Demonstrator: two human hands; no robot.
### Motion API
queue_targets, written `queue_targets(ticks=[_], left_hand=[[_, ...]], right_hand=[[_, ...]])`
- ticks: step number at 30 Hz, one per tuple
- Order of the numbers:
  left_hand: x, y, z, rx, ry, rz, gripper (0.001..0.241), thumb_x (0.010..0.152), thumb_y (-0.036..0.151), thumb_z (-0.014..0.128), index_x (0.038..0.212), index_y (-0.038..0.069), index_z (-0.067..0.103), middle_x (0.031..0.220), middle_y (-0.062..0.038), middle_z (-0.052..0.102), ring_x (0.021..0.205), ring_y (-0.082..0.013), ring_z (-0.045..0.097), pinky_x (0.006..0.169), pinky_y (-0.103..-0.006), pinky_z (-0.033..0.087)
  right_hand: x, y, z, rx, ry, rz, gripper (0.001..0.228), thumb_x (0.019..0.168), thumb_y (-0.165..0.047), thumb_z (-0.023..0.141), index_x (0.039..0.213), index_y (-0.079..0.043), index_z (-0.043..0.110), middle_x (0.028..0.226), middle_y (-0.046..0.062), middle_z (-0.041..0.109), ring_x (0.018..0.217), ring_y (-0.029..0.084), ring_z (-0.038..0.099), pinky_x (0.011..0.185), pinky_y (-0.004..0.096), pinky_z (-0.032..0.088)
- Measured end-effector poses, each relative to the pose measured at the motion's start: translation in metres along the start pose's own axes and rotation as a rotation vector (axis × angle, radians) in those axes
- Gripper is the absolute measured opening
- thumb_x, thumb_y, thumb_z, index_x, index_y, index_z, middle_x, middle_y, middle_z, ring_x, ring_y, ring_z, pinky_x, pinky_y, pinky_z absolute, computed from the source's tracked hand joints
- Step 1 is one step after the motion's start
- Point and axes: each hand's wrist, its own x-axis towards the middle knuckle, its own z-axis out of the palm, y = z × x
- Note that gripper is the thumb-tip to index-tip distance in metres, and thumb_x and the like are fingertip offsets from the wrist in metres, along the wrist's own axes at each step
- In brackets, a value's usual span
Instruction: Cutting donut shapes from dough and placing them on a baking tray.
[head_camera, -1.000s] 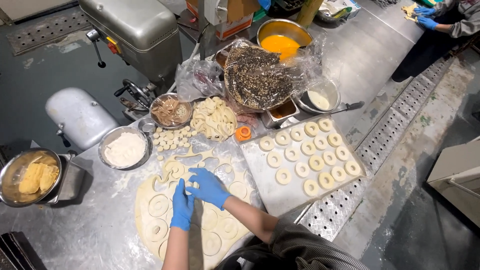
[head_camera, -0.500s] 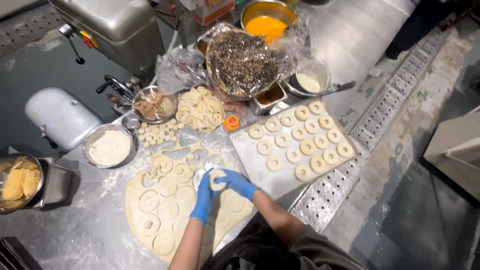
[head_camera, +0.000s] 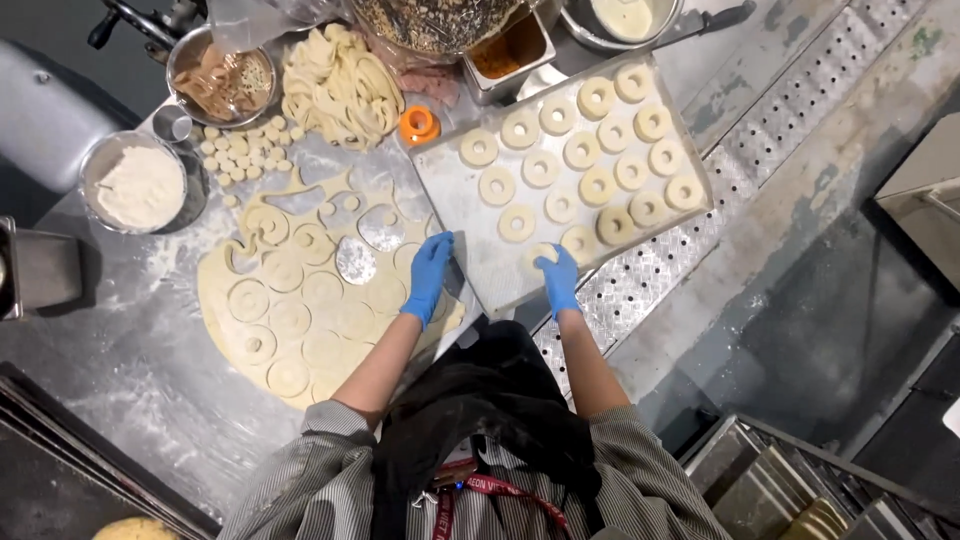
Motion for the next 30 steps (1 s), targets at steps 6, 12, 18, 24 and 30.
queue_targets(ticks=[6,12,18,24,30], left_hand=[[-0.018,0.046,-0.029,0.042,0.204,0.057,0.027,0.103,0.015,0.057,0.125,0.003,0.068,0.113,-0.004,0.072,0.098,-0.012,0.067,0.087,-0.0264,0.053],[-0.029,0.051,-0.144,0.047,0.636,0.213,0.023,0.105,0.01,0.056,0.122,0.003,0.069,0.107,-0.006,0.072,0.093,-0.0133,0.067,0.085,-0.0268,0.054],[-0.025,0.059,-0.237,0.049,0.859,0.272,0.019,0.101,0.01,0.059,0.116,0.003,0.07,0.105,-0.006,0.073,0.096,-0.0124,0.069,0.083,-0.0265,0.058],[0.0,0.056,-0.244,0.165,0.681,0.197,0.02,0.099,0.012,0.065,0.115,0.004,0.071,0.106,-0.005,0.075,0.096,-0.0122,0.071,0.086,-0.027,0.056],[-0.002,0.09,-0.176,0.579,0.031,0.219,0.027,0.093,0.021,0.068,0.116,0.01,0.075,0.104,-0.01,0.075,0.099,-0.0249,0.071,0.089,-0.0377,0.055]], right_hand=[[-0.014,-0.058,-0.002,-0.528,-0.033,-0.2,0.039,0.08,-0.013,0.077,0.117,-0.002,0.071,0.108,0.015,0.073,0.1,0.03,0.071,0.089,0.039,0.055],[-0.022,-0.081,0.014,-0.86,0.013,-0.56,0.044,0.08,-0.008,0.075,0.122,0.001,0.067,0.117,0.021,0.064,0.108,0.039,0.062,0.096,0.046,0.049],[-0.024,-0.108,0.119,-0.639,-0.185,-0.653,0.033,0.091,-0.007,0.069,0.123,-0.005,0.067,0.116,0.016,0.066,0.105,0.035,0.064,0.095,0.044,0.052],[-0.008,-0.068,0.217,-0.654,-0.516,-0.676,0.036,0.093,-0.006,0.065,0.128,-0.008,0.067,0.119,0.017,0.068,0.113,0.037,0.066,0.098,0.045,0.053],[-0.007,-0.056,0.256,-0.807,-0.229,-0.933,0.072,0.071,-0.014,0.074,0.135,0.008,0.048,0.125,0.035,0.058,0.111,0.053,0.058,0.095,0.053,0.048]])
